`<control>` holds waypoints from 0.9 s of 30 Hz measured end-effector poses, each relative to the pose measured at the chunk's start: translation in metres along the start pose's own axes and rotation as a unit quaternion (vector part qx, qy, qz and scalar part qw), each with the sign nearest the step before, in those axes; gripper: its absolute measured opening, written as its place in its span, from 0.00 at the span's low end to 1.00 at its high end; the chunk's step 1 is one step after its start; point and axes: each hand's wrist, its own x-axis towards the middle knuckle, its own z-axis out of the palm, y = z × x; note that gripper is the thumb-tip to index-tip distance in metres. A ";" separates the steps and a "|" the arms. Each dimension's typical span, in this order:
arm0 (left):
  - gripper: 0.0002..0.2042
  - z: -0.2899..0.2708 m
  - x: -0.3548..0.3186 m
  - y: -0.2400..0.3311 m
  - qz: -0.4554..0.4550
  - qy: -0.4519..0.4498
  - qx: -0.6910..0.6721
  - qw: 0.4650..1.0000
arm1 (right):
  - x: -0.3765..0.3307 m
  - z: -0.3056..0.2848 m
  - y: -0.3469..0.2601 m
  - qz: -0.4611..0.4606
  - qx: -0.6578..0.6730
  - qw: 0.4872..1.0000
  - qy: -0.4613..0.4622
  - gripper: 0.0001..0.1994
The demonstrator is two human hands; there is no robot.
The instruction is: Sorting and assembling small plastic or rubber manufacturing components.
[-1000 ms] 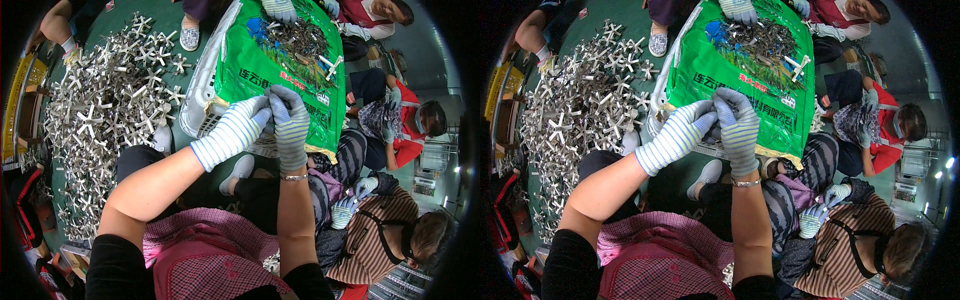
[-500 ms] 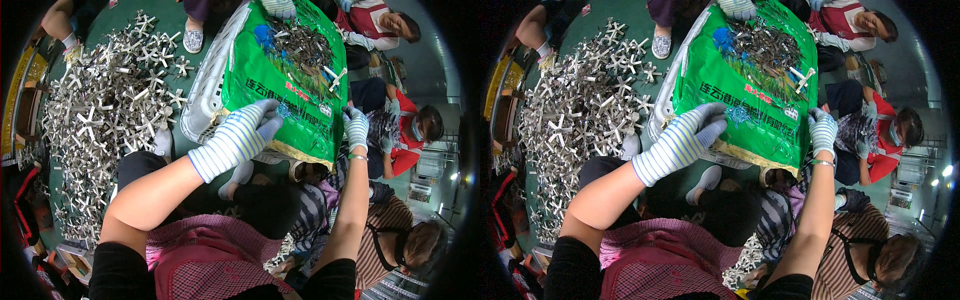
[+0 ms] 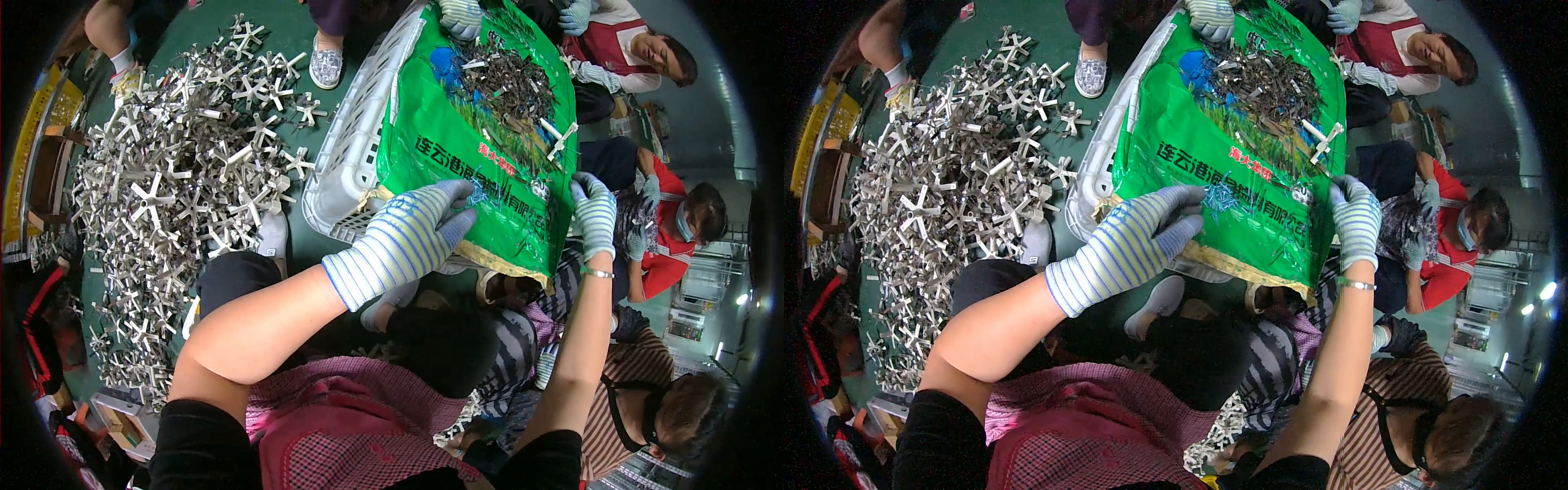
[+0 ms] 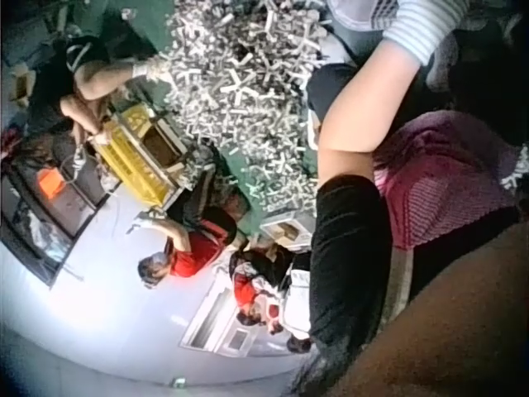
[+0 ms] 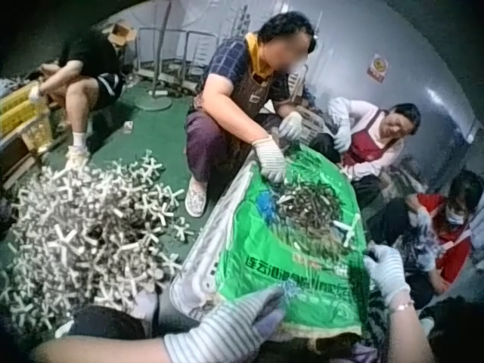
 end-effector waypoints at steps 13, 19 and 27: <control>0.15 -0.010 0.004 0.006 0.022 0.055 0.013 0.998 | 0.067 0.046 -0.127 -0.078 -0.004 0.991 -0.111 0.18; 0.15 -0.017 0.005 0.005 0.029 0.087 0.001 0.996 | 0.076 0.044 -0.129 -0.105 0.091 0.987 -0.086 0.12; 0.14 -0.027 0.005 0.009 0.044 0.115 0.002 0.992 | 0.111 0.058 -0.098 -0.031 0.234 0.972 0.001 0.14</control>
